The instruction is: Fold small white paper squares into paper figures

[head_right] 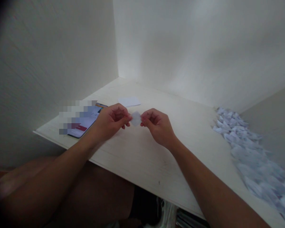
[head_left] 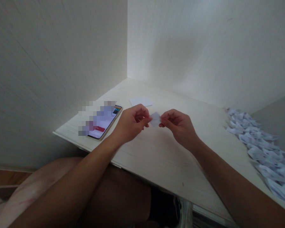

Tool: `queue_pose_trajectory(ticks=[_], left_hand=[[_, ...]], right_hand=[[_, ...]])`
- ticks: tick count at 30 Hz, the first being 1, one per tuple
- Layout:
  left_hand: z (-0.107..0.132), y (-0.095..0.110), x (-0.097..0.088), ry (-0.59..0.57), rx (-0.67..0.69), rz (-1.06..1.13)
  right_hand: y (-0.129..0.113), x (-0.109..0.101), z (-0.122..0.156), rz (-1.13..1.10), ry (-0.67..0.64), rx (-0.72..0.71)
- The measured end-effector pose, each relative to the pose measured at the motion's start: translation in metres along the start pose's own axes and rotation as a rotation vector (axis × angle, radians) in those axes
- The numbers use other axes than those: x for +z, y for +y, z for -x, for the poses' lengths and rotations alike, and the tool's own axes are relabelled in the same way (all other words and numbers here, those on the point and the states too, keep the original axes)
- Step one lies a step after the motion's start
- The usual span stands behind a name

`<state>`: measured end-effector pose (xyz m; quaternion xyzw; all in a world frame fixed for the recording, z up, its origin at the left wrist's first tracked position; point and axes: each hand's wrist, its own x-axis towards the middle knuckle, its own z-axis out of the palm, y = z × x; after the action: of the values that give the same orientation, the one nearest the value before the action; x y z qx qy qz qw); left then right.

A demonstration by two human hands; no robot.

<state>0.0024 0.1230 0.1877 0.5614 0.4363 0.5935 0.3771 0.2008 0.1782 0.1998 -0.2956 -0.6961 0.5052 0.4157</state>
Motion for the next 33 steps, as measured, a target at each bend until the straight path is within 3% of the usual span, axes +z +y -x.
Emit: queue_pose_trajectory(ticks=[6, 15, 26, 33], left_hand=[[0.0020, 0.0029, -0.0037, -0.063, -0.005, -0.106], [0.0010, 0.0024, 0.0010, -0.073, -0.114, 0.160], [0.0043, 0.0095, 0.0000, -0.047, -0.007, 0.047], [0.0047, 0.0076, 0.0019, 0.011, -0.048, 0.068]], right_hand=[[-0.0028, 0.0016, 0.0018, -0.004, 0.009, -0.021], [-0.0050, 0.0073, 0.0064, 0.073, 0.081, -0.063], [-0.0076, 0.0058, 0.0064, 0.195, 0.096, -0.122], [-0.0045, 0.0054, 0.0098, 0.305, 0.100, -0.199]])
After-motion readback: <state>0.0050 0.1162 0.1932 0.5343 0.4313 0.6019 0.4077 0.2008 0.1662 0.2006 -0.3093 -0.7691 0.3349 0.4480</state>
